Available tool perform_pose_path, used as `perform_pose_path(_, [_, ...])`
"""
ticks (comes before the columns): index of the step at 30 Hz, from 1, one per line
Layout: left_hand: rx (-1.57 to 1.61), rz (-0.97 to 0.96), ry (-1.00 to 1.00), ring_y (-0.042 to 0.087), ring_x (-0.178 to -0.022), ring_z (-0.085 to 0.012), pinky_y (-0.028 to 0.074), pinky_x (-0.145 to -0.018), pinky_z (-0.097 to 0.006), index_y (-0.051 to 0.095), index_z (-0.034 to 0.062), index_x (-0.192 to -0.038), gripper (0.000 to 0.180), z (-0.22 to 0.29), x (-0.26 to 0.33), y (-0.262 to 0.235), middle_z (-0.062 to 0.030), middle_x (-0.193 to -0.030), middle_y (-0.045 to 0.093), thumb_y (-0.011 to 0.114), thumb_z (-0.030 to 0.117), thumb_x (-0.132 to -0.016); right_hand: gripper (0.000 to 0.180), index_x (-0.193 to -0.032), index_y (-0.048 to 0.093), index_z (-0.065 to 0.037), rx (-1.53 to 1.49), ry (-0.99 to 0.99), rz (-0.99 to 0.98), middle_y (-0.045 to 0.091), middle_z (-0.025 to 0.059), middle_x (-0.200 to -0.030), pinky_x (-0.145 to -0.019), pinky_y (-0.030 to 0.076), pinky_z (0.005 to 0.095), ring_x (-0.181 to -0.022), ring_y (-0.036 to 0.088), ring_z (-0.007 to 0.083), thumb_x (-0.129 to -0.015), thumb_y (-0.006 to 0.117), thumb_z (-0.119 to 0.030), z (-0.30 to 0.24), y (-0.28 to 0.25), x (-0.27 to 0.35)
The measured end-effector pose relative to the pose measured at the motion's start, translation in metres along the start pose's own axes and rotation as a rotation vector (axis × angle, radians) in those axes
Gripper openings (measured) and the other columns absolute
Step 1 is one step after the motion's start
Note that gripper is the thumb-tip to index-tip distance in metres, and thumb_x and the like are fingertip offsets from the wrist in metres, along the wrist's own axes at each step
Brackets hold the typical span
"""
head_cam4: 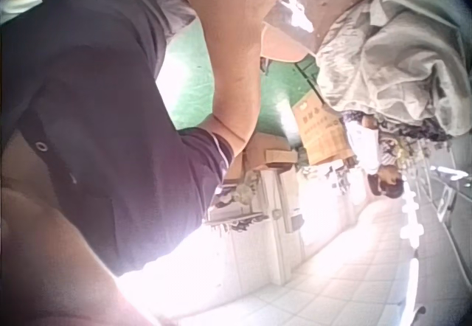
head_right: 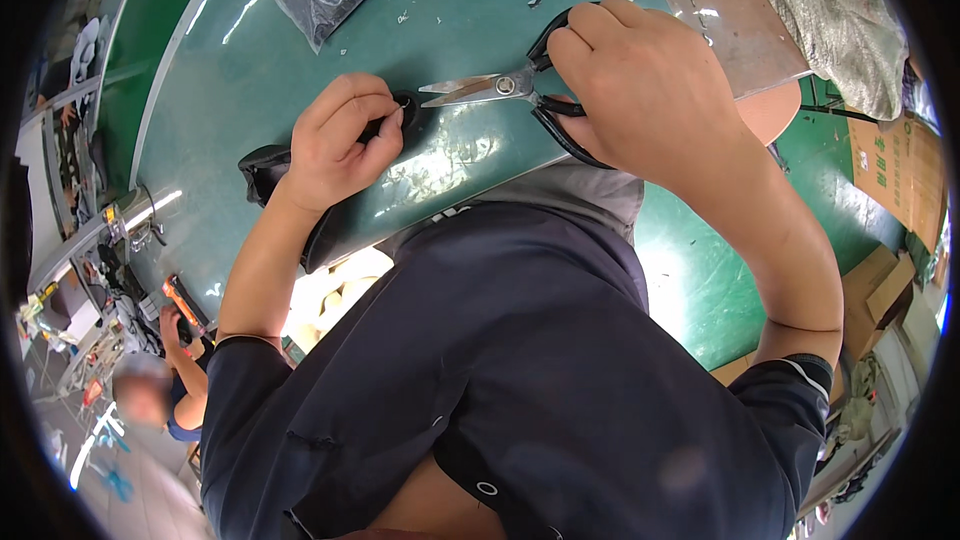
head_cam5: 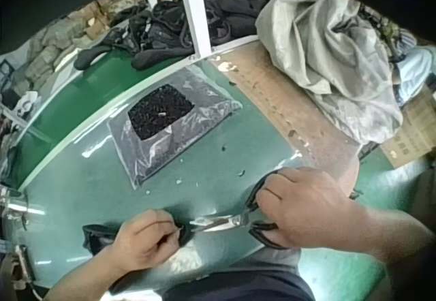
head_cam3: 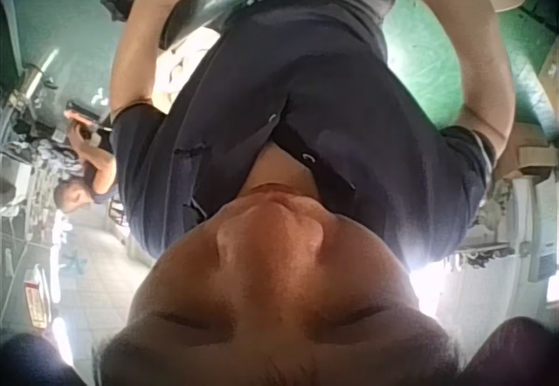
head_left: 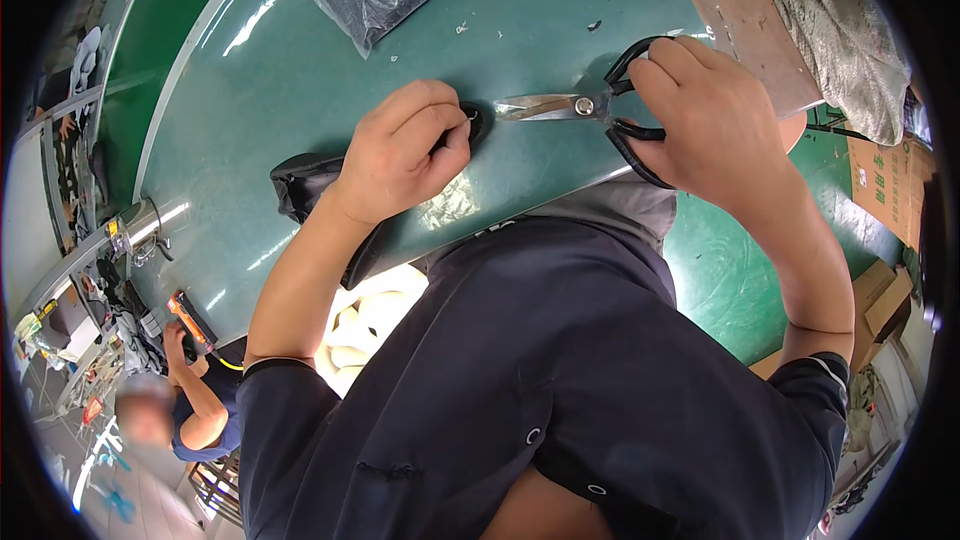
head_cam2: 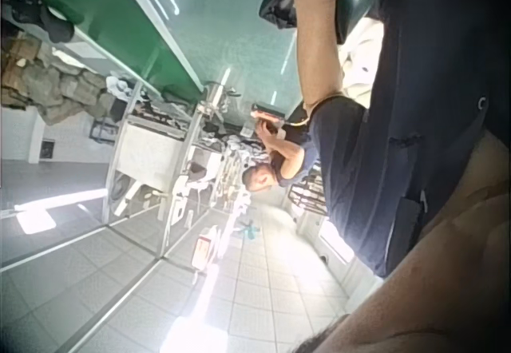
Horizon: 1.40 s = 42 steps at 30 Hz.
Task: Trim excess material from bicycle seats using a pair of scissors.
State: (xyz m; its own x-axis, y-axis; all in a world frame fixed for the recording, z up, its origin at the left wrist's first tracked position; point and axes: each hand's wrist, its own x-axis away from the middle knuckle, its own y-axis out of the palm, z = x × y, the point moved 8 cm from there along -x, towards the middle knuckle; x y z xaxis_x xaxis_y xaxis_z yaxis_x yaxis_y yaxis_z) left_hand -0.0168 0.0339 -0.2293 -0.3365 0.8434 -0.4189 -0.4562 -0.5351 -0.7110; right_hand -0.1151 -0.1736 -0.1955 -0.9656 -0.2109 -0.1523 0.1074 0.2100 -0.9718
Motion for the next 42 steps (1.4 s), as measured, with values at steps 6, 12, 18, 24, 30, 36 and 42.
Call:
perform_pose_path(6, [-0.016, -0.009, -0.059, 0.069, -0.081, -0.029, 0.058, -0.069, -0.038, 0.07, 0.0, -0.096, 0.021, 0.0, -0.002, 0.0, -0.0128, -0.1, 0.067, 0.083, -0.001, -0.079, 0.035, -0.092, 0.065, -0.007, 0.04, -0.044, -0.015, 0.063, 0.0071, -0.094, -0.077, 0.056, 0.0414, -0.091, 0.066, 0.0278, -0.074, 0.087, -0.026, -0.002, -0.001, -0.01])
perform_pose_path(12, [-0.103, -0.127, -0.174, 0.067, -0.081, -0.0323, 0.057, -0.071, -0.041, 0.068, 0.0003, -0.097, 0.021, 0.007, -0.012, 0.006, -0.0133, -0.101, 0.064, 0.084, 0.006, -0.085, 0.036, -0.093, 0.065, -0.006, 0.055, 0.001, -0.042, 0.063, 0.0071, -0.094, -0.078, 0.056, 0.041, -0.092, 0.066, 0.0277, -0.073, 0.088, -0.024, 0.008, -0.001, -0.008])
perform_pose_path(18, [-0.164, -0.195, -0.171, 0.067, -0.091, -0.0352, 0.057, -0.076, -0.043, 0.067, -0.0008, -0.105, 0.017, 0.005, -0.005, 0.005, -0.0156, -0.109, 0.063, 0.076, -0.001, -0.091, 0.037, -0.093, 0.065, -0.006, 0.032, -0.003, -0.032, 0.063, 0.0064, -0.095, -0.078, 0.056, 0.0407, -0.093, 0.066, 0.0272, -0.072, 0.089, -0.024, 0.006, 0.0, -0.006])
perform_pose_path(24, [-0.049, -0.161, -0.123, 0.068, -0.091, -0.0332, 0.057, -0.076, -0.042, 0.07, -0.0011, -0.106, 0.019, -0.005, 0.006, -0.003, -0.015, -0.109, 0.065, 0.079, -0.003, -0.089, 0.035, -0.093, 0.066, -0.007, 0.056, -0.068, -0.041, 0.064, 0.0051, -0.095, -0.079, 0.057, 0.0396, -0.094, 0.066, 0.0254, -0.071, 0.088, -0.024, -0.002, 0.0, -0.016])
perform_pose_path(30, [-0.026, -0.117, -0.087, 0.069, -0.087, -0.0297, 0.058, -0.073, -0.039, 0.073, -0.0009, -0.103, 0.021, -0.004, 0.013, -0.007, -0.0132, -0.104, 0.067, 0.083, -0.003, -0.084, 0.025, -0.09, 0.068, -0.008, 0.127, -0.155, -0.018, 0.065, 0.0042, -0.088, -0.075, 0.056, 0.037, -0.088, 0.068, 0.0239, -0.075, 0.083, -0.022, -0.015, 0.004, -0.031])
perform_pose_path(36, [-0.049, -0.054, -0.015, 0.069, -0.085, -0.0285, 0.058, -0.072, -0.038, 0.074, -0.0011, -0.101, 0.022, 0.0, 0.018, -0.009, -0.012, -0.102, 0.068, 0.083, -0.005, -0.081, 0.037, -0.095, 0.062, -0.007, 0.135, -0.24, -0.099, 0.061, 0.0047, -0.098, -0.08, 0.055, 0.0392, -0.095, 0.064, 0.0243, -0.07, 0.086, -0.022, -0.029, 0.004, -0.042])
perform_pose_path(42, [-0.047, -0.034, 0.021, 0.069, -0.084, -0.0282, 0.058, -0.072, -0.038, 0.074, -0.0013, -0.1, 0.022, 0.002, 0.019, -0.009, -0.0118, -0.101, 0.069, 0.084, -0.004, -0.08, 0.032, -0.091, 0.064, -0.008, 0.173, -0.305, -0.071, 0.06, 0.0039, -0.095, -0.079, 0.054, 0.0371, -0.094, 0.064, 0.0224, -0.069, 0.083, -0.019, -0.036, 0.004, -0.052])
